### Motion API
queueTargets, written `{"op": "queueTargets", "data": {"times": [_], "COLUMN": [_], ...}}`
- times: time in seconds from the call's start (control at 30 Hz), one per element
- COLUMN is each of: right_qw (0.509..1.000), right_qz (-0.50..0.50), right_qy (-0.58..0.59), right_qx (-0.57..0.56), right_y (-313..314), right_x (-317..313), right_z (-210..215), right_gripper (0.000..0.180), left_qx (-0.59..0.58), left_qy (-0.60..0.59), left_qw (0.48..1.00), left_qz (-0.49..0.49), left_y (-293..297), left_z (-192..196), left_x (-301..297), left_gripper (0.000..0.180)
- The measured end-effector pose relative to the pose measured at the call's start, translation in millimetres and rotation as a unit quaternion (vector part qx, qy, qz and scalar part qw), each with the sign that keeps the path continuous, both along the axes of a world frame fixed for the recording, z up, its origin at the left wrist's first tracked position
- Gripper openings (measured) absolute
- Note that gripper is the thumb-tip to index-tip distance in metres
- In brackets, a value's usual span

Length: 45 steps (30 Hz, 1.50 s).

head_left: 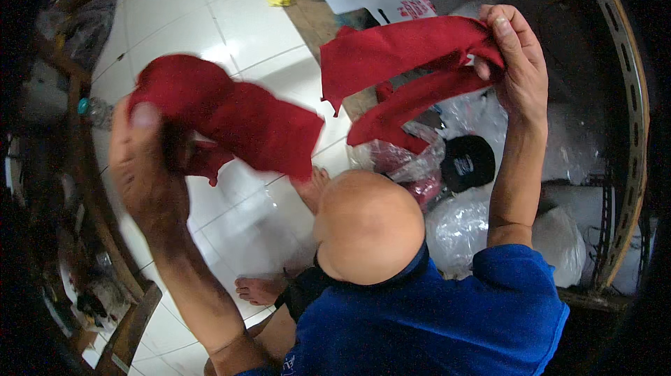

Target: The person sits on a tiled floor and uses a red cloth to wipe a specific area marked with the word 'KLAMBY'. They repeatedly wet the cloth with water from a plastic bottle and scrub the same spot until the text is removed.

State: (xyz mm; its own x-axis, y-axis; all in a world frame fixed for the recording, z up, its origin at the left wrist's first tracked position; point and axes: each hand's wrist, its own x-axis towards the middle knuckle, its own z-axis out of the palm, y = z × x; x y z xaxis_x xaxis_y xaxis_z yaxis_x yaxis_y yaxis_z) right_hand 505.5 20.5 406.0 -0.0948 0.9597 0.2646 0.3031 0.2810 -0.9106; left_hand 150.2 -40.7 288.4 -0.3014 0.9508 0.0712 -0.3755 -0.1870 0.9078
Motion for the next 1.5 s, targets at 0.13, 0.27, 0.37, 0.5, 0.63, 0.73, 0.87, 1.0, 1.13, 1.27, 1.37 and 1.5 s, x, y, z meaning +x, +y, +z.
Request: {"op": "queueTargets", "data": {"times": [0.13,0.27,0.37,0.5,0.63,0.73,0.87,1.0,1.13,1.27,1.37,1.5], "right_qw": [0.995,0.99,0.979,0.93,0.837,0.808,0.771,0.626,0.4,0.383,0.368,0.624], "right_qz": [-0.089,-0.136,-0.147,-0.179,-0.039,0.056,0.109,0.26,0.293,0.275,0.283,0.175], "right_qy": [-0.037,-0.016,-0.027,-0.219,-0.481,-0.556,-0.575,-0.63,-0.59,-0.667,-0.732,-0.69], "right_qx": [-0.029,-0.023,-0.139,-0.235,-0.257,-0.186,-0.25,-0.379,-0.637,-0.577,-0.498,-0.323], "right_y": [-26.3,-30.1,-28.6,-8.5,-33.4,-64.0,-69.4,-42.1,-47.4,-62.9,-47.2,-1.2], "right_x": [42.6,64.2,78.0,106.2,172.5,160.6,166.9,217.9,241.0,204.3,165.8,56.0], "right_z": [7.9,-2.6,-21.0,-120.8,-277.2,-331.8,-314.9,-312.5,-309.3,-293.8,-270.0,-174.8], "right_gripper": [0.021,0.022,0.024,0.023,0.047,0.055,0.041,0.029,0.032,0.032,0.033,0.041], "left_qx": [-0.069,-0.137,-0.058,0.105,-0.01,-0.157,-0.168,-0.081,-0.131,-0.055,0.015,-0.088], "left_qy": [-0.107,-0.209,-0.256,-0.334,-0.296,-0.105,-0.151,-0.152,-0.219,-0.243,-0.232,-0.118], "left_qw": [0.992,0.968,0.962,0.892,0.953,0.965,0.969,0.985,0.967,0.967,0.972,0.989], "left_qz": [0.009,-0.019,-0.079,-0.287,-0.056,0.184,0.103,0.005,0.01,0.054,0.0,0.007], "left_y": [-5.9,-11.1,-7.8,10.6,4.8,-9.8,-12.6,-20.5,-10.9,-12.2,-9.3,-4.7], "left_z": [-9.1,0.9,-0.4,-11.6,-9.4,29.6,30.4,13.6,16.4,12.9,17.2,33.3], "left_x": [-2.2,15.8,12.0,4.0,16.0,27.3,17.7,-0.4,18.5,3.2,8.8,18.0], "left_gripper": [0.047,0.048,0.042,0.034,0.036,0.045,0.059,0.066,0.061,0.045,0.034,0.027]}}
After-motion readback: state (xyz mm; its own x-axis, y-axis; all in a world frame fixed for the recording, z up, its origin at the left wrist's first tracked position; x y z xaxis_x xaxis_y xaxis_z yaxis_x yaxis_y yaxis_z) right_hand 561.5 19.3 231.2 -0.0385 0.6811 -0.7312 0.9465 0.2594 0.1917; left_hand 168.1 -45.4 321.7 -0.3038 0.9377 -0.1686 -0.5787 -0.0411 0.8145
